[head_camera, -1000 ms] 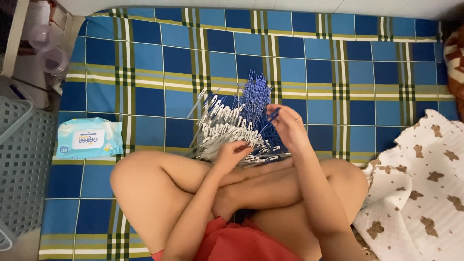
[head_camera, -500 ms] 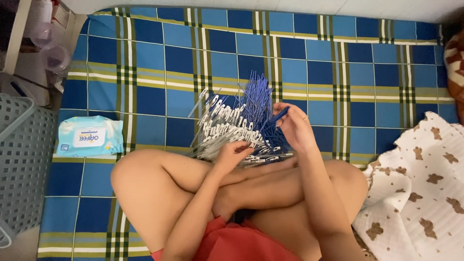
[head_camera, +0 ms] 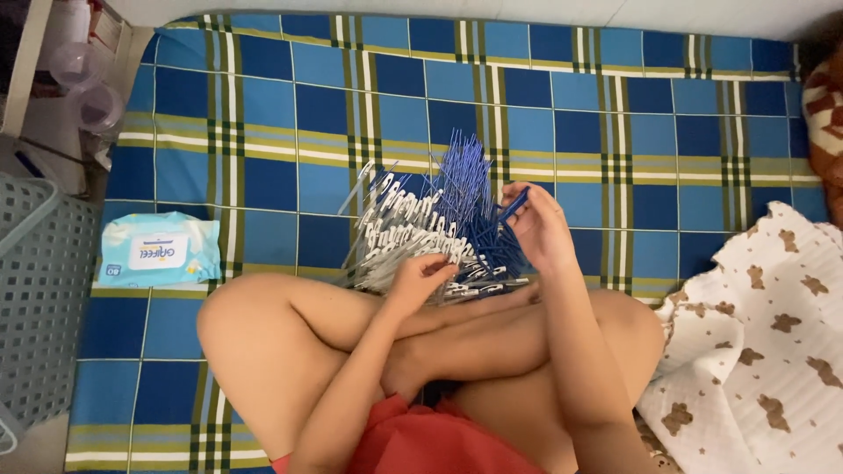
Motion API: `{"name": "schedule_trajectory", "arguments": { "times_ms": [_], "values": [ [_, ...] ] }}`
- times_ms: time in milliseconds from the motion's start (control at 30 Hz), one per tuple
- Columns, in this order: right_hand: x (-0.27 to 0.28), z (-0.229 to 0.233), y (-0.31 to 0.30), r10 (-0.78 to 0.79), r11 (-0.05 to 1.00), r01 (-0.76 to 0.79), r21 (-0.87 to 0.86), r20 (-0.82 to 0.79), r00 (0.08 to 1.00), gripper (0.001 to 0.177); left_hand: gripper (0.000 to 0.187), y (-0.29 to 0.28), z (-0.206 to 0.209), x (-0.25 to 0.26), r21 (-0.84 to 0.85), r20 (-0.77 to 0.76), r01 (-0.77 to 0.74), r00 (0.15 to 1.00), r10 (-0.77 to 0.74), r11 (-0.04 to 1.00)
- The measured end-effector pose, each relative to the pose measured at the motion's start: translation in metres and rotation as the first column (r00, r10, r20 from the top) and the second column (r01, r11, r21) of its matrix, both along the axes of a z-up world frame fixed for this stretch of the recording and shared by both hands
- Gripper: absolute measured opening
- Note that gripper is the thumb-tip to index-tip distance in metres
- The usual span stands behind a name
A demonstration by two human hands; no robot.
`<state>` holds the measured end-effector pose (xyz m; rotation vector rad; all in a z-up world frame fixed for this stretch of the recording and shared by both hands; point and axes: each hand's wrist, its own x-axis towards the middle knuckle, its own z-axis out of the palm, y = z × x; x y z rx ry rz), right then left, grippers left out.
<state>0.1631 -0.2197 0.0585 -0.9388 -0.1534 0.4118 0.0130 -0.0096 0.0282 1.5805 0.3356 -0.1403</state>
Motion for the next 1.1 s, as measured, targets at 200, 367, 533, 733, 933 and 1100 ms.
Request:
{"name": "schedule_trajectory", "arguments": {
  "times_ms": [200,367,533,733,933,1100],
  "values": [
    [0.018,0.012,-0.027,-0.157,0.987,0.158,0.005,-0.056,0.986,0.022,0.034,-0.002,0.024,0.049,-0.243,-0.199,-0.078,0.979,0.029,0.967],
    [0.022,0.023,-0.039,-0.228,0.973,0.228,-0.015,-0.162,0.960,0.021,0.048,0.006,0.030,0.097,-0.392,-0.382,-0.132,0.924,-0.030,0.911],
    [0.032,0.012,-0.047,-0.259,0.966,0.253,-0.059,-0.305,0.916,0.026,0.049,0.006,-0.004,0.118,-0.424,-0.448,-0.194,0.894,-0.019,0.884],
    [0.031,0.025,-0.046,-0.267,0.963,0.261,-0.062,-0.335,0.904,0.028,0.045,0.005,0.003,0.116,-0.429,-0.475,-0.200,0.880,-0.031,0.881],
    [0.027,0.034,-0.042,-0.271,0.962,0.249,-0.115,-0.272,0.923,0.028,0.043,0.003,0.028,0.102,-0.446,-0.470,-0.190,0.882,-0.048,0.875],
    [0.017,0.045,-0.023,-0.316,0.820,0.287,-0.495,0.027,0.948,0.018,0.061,0.011,0.018,0.067,-0.229,-0.339,-0.064,0.941,-0.018,0.971]
  ]
}}
